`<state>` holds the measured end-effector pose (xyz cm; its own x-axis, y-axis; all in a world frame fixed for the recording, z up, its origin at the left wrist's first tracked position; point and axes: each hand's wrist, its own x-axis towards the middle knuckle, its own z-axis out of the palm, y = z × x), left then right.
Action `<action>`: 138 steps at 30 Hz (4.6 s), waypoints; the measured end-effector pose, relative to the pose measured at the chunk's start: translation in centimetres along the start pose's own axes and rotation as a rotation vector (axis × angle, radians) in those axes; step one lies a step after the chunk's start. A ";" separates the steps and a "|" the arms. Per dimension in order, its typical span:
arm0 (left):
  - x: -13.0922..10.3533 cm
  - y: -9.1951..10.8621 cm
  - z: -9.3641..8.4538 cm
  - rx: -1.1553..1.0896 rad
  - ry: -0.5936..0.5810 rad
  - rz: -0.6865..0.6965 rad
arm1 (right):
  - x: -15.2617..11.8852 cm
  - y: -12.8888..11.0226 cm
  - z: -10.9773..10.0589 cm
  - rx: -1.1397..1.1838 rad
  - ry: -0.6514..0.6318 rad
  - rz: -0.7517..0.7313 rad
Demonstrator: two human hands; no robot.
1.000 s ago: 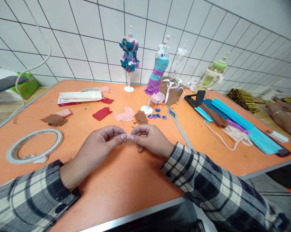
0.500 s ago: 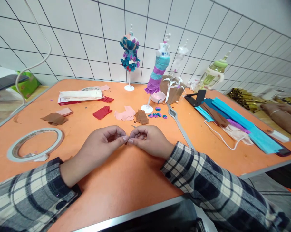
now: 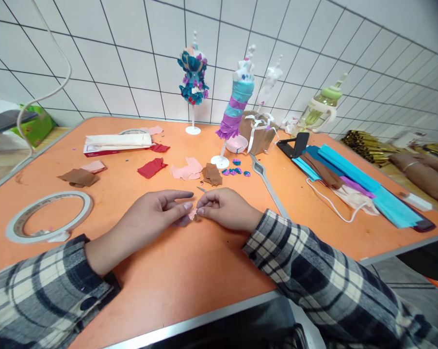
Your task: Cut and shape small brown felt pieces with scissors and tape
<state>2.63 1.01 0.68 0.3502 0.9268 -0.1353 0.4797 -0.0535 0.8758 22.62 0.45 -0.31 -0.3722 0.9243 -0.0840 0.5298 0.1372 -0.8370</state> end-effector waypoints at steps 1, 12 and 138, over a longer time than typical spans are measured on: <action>-0.1 0.0 -0.2 0.112 0.007 0.044 | 0.0 0.2 -0.1 -0.113 0.001 -0.041; 0.1 -1.3 0.1 0.729 -0.032 0.554 | -0.4 0.1 -0.5 -0.375 0.106 -0.176; -0.5 0.1 0.7 -0.221 -0.043 0.052 | -1.3 -0.2 0.6 0.020 0.372 -0.382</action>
<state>3.07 0.26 0.49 0.4058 0.9082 -0.1023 0.2737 -0.0140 0.9617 22.55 -1.03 -0.32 -0.2389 0.8739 0.4233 0.3934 0.4857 -0.7806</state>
